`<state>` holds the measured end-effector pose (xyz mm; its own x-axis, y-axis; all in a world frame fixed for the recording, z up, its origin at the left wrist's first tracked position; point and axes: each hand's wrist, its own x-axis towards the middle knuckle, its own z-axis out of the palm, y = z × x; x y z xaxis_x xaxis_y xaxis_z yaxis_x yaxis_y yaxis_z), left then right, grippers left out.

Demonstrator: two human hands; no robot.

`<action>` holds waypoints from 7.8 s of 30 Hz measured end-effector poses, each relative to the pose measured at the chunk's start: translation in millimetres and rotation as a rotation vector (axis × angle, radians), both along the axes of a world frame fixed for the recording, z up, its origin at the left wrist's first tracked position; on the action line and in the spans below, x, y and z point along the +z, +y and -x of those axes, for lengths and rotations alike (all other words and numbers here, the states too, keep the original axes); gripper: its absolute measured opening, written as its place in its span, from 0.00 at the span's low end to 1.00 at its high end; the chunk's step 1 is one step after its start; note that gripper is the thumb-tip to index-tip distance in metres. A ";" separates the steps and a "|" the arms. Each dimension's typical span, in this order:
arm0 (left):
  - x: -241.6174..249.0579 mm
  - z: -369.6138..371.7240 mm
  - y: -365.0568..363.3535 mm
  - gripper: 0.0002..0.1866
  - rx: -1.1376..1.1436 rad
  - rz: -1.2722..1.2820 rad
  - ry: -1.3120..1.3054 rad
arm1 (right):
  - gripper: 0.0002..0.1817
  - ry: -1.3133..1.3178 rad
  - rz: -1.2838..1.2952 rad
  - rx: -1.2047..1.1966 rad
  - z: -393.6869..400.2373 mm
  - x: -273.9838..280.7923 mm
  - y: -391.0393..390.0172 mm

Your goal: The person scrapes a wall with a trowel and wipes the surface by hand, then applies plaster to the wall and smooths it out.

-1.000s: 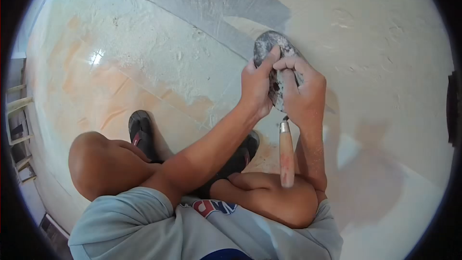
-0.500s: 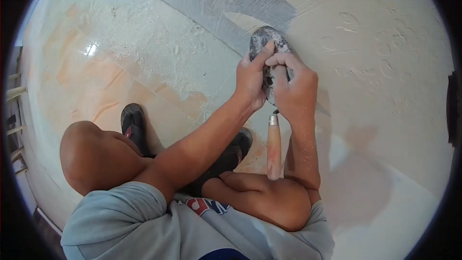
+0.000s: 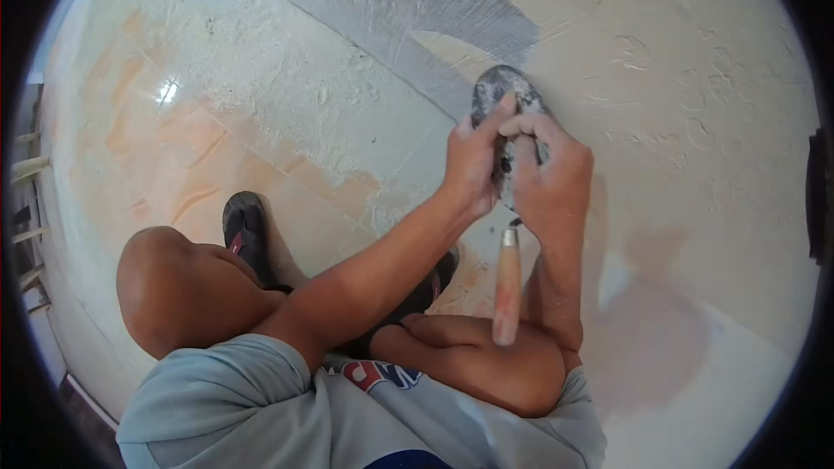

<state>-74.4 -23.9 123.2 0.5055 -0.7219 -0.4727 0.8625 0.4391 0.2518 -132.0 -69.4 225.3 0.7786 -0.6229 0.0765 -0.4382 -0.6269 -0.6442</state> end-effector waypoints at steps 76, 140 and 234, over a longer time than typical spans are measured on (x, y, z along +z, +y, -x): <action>22.5 -0.6 2.4 0.15 0.044 -0.036 0.052 | 0.14 0.034 0.014 -0.038 19.9 4.9 -8.4; 11.1 -9.3 -0.7 0.17 0.017 -0.001 0.037 | 0.11 0.038 -0.049 -0.020 10.1 5.5 -9.5; -6.6 -33.0 10.1 0.16 0.013 0.035 0.041 | 0.14 0.029 0.032 0.068 -8.3 -22.4 -13.0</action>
